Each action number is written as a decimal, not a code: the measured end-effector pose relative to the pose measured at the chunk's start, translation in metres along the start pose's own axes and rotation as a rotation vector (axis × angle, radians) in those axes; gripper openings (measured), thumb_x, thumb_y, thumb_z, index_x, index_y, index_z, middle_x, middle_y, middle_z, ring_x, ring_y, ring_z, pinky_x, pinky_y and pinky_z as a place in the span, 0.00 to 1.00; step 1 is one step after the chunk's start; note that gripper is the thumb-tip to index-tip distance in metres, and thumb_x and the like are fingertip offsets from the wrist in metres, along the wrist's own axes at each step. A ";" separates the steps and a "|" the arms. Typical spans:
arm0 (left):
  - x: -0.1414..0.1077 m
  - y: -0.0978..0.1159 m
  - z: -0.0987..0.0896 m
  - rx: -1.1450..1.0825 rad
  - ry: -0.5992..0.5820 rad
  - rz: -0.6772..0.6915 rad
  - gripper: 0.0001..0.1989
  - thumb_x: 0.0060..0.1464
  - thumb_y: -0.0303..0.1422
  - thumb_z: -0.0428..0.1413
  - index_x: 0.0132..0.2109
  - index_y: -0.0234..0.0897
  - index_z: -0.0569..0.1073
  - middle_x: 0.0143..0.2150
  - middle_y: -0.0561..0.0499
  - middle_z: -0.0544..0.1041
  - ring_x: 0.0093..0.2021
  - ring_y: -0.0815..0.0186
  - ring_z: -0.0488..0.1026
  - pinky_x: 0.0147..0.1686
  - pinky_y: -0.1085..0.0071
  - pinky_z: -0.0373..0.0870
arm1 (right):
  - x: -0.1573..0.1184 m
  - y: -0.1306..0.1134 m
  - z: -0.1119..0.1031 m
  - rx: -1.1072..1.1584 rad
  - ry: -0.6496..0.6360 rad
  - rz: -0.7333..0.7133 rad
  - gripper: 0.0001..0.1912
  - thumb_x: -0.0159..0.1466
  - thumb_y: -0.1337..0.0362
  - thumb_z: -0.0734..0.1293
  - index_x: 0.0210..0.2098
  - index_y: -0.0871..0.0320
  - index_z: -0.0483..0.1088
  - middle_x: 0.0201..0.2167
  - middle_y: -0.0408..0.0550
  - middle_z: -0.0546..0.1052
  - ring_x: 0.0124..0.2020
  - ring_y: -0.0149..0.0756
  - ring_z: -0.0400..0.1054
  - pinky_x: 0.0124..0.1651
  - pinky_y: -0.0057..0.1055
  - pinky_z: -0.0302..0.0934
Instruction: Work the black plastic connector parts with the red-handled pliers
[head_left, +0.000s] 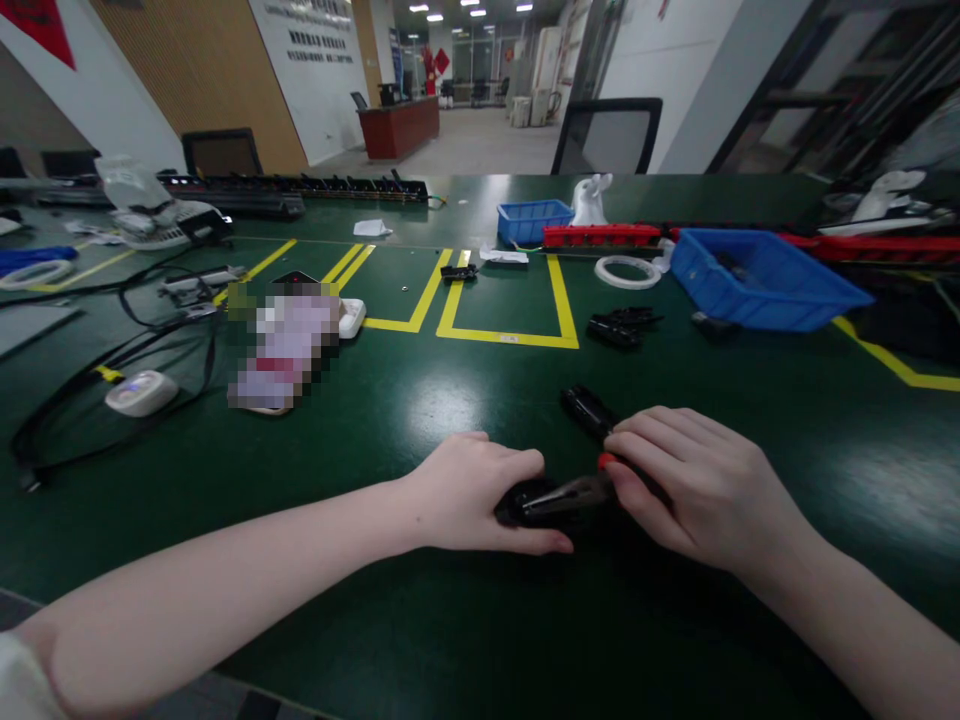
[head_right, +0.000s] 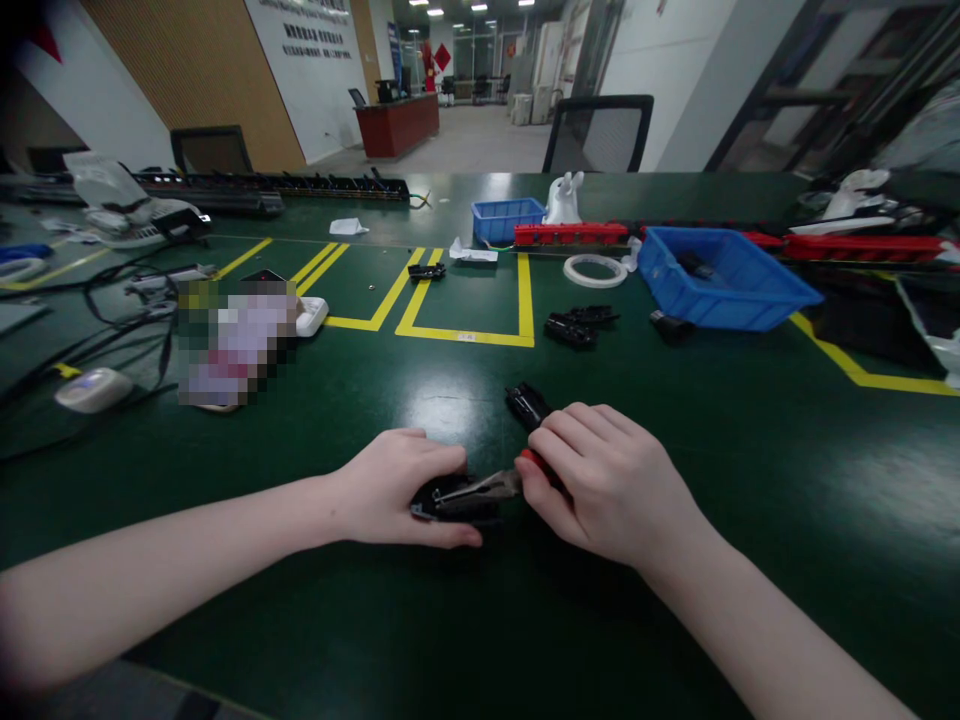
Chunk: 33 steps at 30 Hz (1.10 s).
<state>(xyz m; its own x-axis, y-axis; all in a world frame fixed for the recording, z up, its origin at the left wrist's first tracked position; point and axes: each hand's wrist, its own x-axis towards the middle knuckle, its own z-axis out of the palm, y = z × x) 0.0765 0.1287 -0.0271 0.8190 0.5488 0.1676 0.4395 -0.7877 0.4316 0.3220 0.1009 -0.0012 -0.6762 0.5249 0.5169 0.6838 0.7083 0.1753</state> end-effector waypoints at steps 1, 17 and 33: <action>0.000 0.000 0.000 0.001 -0.002 -0.001 0.26 0.56 0.59 0.59 0.33 0.39 0.66 0.25 0.57 0.72 0.25 0.67 0.72 0.30 0.71 0.60 | 0.000 0.000 0.000 -0.003 0.001 -0.004 0.14 0.70 0.66 0.59 0.31 0.61 0.72 0.28 0.51 0.76 0.29 0.38 0.70 0.31 0.35 0.61; 0.000 -0.001 0.000 -0.032 0.000 0.010 0.26 0.57 0.58 0.58 0.33 0.39 0.65 0.25 0.58 0.71 0.24 0.68 0.70 0.29 0.72 0.60 | 0.001 -0.006 -0.001 -0.003 0.011 0.020 0.13 0.70 0.64 0.60 0.34 0.60 0.73 0.31 0.52 0.79 0.33 0.39 0.73 0.35 0.36 0.67; -0.001 -0.001 -0.001 -0.056 0.006 0.014 0.24 0.57 0.55 0.60 0.34 0.39 0.66 0.26 0.58 0.72 0.24 0.69 0.71 0.29 0.72 0.60 | -0.001 0.002 -0.006 0.001 -0.020 0.004 0.13 0.70 0.65 0.60 0.33 0.61 0.73 0.30 0.51 0.79 0.31 0.38 0.72 0.32 0.34 0.65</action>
<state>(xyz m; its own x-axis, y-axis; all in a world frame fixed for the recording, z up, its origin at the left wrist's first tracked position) 0.0750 0.1292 -0.0262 0.8224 0.5398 0.1795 0.4069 -0.7786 0.4777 0.3259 0.0988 0.0033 -0.6787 0.5372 0.5008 0.6863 0.7066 0.1721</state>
